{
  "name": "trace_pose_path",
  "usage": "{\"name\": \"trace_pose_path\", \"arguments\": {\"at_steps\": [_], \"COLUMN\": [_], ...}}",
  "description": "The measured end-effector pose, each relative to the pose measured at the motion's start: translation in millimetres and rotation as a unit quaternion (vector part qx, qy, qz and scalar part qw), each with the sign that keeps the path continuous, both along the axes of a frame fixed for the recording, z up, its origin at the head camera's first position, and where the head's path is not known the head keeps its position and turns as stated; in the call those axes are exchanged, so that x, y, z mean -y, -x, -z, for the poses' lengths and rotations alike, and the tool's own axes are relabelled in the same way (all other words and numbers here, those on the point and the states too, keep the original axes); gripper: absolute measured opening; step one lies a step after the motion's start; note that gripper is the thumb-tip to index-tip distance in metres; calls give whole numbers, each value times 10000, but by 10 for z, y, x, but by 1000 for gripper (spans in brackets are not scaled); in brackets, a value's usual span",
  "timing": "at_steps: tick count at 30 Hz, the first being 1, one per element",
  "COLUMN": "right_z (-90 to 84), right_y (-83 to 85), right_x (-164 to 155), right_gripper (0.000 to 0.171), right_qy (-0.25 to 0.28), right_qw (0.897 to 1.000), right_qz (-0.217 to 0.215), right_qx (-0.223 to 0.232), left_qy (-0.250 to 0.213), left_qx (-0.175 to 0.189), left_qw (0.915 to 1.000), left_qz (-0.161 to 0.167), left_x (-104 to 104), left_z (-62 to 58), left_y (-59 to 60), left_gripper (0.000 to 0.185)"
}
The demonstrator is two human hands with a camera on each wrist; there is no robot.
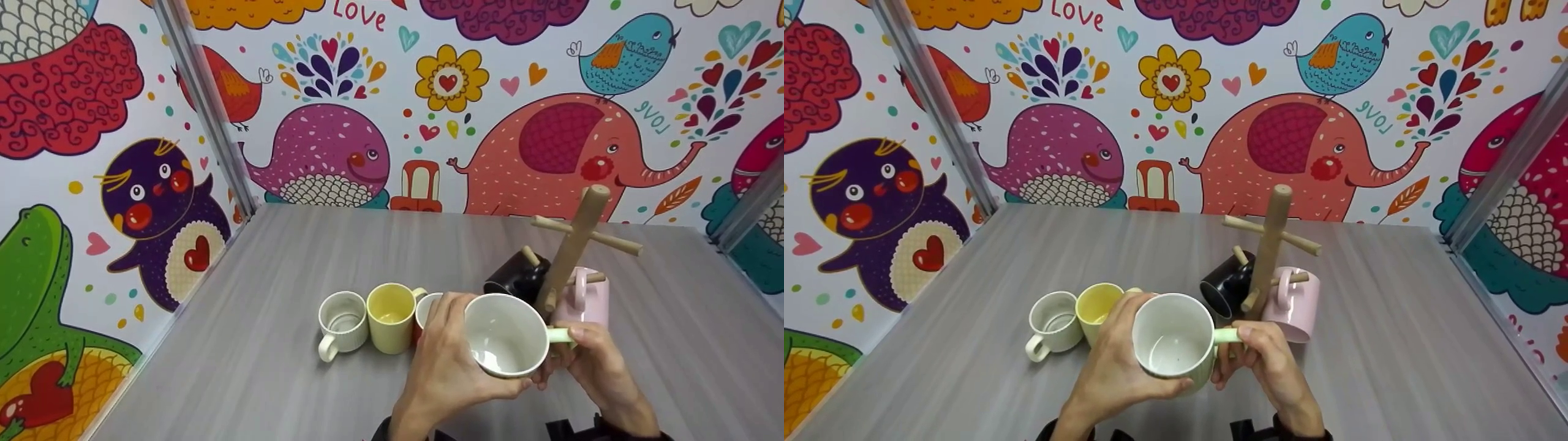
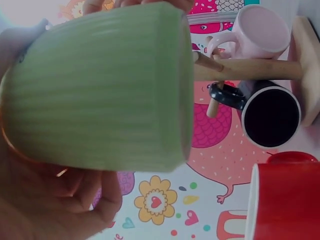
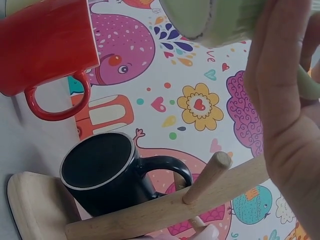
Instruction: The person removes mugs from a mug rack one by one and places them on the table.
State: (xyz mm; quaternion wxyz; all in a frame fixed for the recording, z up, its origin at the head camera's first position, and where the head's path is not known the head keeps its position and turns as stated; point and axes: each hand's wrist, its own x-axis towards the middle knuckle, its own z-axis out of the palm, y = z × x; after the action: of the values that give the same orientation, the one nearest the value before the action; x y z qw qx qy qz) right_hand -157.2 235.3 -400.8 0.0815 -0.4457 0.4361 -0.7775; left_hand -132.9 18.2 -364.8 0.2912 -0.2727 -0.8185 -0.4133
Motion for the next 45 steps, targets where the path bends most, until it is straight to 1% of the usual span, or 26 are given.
{"name": "trace_pose_path", "arguments": {"at_steps": [4,6,8,9,10,11,12,14,15,16,17,18,19,21,22,24,26,28,30,33,35,37,39,42,44,45], "right_z": [-37,-72,-104,-117,-131,-139,-143,-147,-151,-155,-157,-162,-166,-174,-176,-179,-176,-176,-179,-192,-194,-197,-197,-193,-192,-192], "right_y": [-4,-28,-53,-67,-85,-98,-105,-124,-129,-136,-140,-142,-143,-134,-132,-126,-122,-124,-122,-122,-117,-113,-105,-95,-90,-89], "right_x": [-45,-98,-157,-182,-204,-217,-224,-230,-228,-226,-224,-221,-219,-217,-213,-208,-203,-196,-195,-192,-190,-185,-176,-175,-174,-174], "right_gripper": [43,48,48,47,44,41,37,30,28,26,24,23,22,21,21,20,19,20,21,21,21,21,22,22,22,22], "right_qy": [-31,67,412,712,1003,1322,1687,2149,2390,2465,2540,2537,2540,2684,2626,2646,2645,2507,2520,2508,2614,2566,2584,2735,2842,2878], "right_qw": [9999,9986,9925,9864,9773,9655,9531,9260,9150,9041,8956,8888,8845,8808,8786,8777,8759,8692,8638,8538,8526,8507,8522,8656,8713,8716], "right_qz": [99,514,1151,1460,1805,2146,2383,2937,3065,3305,3465,3635,3738,3715,3811,3811,3849,4084,4189,4398,4363,4438,4409,4066,3872,3838], "right_qx": [-131,-123,85,255,479,654,799,1000,1079,1126,1158,1160,1161,1188,1175,1195,1216,1219,1218,1214,1200,1160,1120,1029,1003,1008], "left_qy": [-67,-135,-170,-185,-189,-204,-200,-180,-179,-193,-231,-264,-297,-355,-375,-361,-324,-294,-256,-279,-292,-289,-287,-286,-314,-327], "left_qx": [39,96,121,127,141,179,189,182,181,189,226,260,303,384,419,438,421,400,393,476,537,582,607,636,679,695], "left_qw": [10000,9999,9997,9996,9994,9990,9985,9973,9967,9963,9960,9958,9956,9952,9949,9940,9926,9906,9886,9860,9842,9818,9793,9753,9732,9725], "left_qz": [-13,-14,-86,-154,-256,-354,-468,-689,-771,-820,-833,-835,-832,-828,-842,-932,-1094,-1271,-1433,-1575,-1664,-1782,-1910,-2097,-2177,-2198], "left_x": [38,85,149,187,225,264,302,369,399,426,451,476,502,553,577,629,680,728,775,842,887,934,982,1054,1098,1117], "left_z": [-15,-19,-15,-7,5,18,34,65,79,90,98,105,110,118,121,128,139,156,182,232,272,313,356,425,471,495], "left_y": [-17,-20,-11,-6,-4,-3,-3,-5,-9,-14,-18,-24,-33,-51,-60,-80,-99,-121,-140,-160,-167,-173,-182,-199,-212,-218], "left_gripper": [84,83,82,82,82,83,84,87,88,88,88,87,86,84,82,81,82,82,83,84,86,87,88,89,91,90]}}
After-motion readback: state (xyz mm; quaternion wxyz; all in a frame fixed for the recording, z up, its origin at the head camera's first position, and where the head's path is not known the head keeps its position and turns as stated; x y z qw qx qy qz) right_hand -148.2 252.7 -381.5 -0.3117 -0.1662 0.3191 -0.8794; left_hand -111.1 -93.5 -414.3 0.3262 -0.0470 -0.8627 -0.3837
